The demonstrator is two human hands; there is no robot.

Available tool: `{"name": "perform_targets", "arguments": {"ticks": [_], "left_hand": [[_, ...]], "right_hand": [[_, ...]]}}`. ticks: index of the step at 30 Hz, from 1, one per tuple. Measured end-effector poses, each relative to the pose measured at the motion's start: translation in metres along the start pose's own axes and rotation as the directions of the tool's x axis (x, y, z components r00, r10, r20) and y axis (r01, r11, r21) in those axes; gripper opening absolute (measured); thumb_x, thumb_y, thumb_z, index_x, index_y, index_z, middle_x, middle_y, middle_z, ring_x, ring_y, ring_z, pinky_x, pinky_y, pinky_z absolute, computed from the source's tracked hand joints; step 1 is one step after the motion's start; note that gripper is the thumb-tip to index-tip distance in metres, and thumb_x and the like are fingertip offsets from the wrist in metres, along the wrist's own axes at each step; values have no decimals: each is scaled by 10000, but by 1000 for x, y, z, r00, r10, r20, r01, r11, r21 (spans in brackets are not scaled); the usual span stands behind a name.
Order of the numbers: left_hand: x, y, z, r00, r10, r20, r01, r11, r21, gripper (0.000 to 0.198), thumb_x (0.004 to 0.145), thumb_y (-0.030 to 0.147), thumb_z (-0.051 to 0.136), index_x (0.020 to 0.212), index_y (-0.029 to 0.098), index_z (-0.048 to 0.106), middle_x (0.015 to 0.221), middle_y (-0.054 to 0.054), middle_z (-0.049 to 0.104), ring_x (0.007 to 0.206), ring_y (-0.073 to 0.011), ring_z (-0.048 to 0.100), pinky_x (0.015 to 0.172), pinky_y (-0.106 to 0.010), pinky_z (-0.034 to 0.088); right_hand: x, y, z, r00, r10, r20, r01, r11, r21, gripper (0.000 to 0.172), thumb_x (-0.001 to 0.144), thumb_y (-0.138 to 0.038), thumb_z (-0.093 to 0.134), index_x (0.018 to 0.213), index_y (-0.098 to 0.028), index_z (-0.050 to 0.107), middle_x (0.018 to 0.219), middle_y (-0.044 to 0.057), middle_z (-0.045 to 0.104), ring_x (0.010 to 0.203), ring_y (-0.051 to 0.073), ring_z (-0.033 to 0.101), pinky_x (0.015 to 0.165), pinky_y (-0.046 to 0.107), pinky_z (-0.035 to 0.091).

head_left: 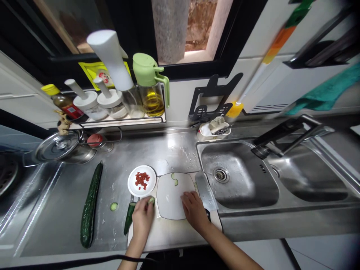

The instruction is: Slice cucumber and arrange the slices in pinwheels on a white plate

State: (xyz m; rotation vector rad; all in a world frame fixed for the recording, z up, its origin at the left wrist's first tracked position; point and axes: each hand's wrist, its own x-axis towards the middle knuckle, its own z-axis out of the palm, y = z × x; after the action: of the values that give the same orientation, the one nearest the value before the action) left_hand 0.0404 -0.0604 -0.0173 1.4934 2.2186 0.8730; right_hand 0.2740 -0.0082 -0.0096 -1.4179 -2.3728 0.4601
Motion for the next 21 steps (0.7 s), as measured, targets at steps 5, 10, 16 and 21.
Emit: {"name": "perform_targets", "arguments": {"ticks": [5,10,16,21], "left_hand": [[-5,-11,2,999,-37,2,37,996,77,336,823,332,493,1038,146,673,899,-114,664,786,-222,631,769,-346,500],[-1,-11,7,999,-24,25,22,997,76,331,826,303,464,1028,150,676,891,-109,649,797,-223,623,793,-357,498],[1,-11,4,1000,-6,31,5,999,37,280,808,276,471,974,182,675,919,-92,666,818,-213,627,806,-346,492],[2,-4,-2,999,-38,36,38,999,-2,231,794,267,477,891,193,673,886,-71,693,805,-202,632,788,-324,484]], "right_hand": [[-10,-6,-1,1000,0,27,0,1000,3,243,850,-90,483,1015,-170,643,1069,95,610,986,243,470,866,369,415],[-14,-10,-1,999,-14,31,13,1000,15,253,850,-85,473,1017,-169,642,1060,99,610,977,237,476,865,368,420],[-18,-9,1,999,0,37,-1,1000,18,251,846,-92,478,1017,-169,646,1060,96,613,976,246,479,847,377,432],[-17,-13,-1,999,9,53,-14,997,82,253,835,-79,480,998,-175,650,1014,86,622,948,234,486,842,364,430]]}}
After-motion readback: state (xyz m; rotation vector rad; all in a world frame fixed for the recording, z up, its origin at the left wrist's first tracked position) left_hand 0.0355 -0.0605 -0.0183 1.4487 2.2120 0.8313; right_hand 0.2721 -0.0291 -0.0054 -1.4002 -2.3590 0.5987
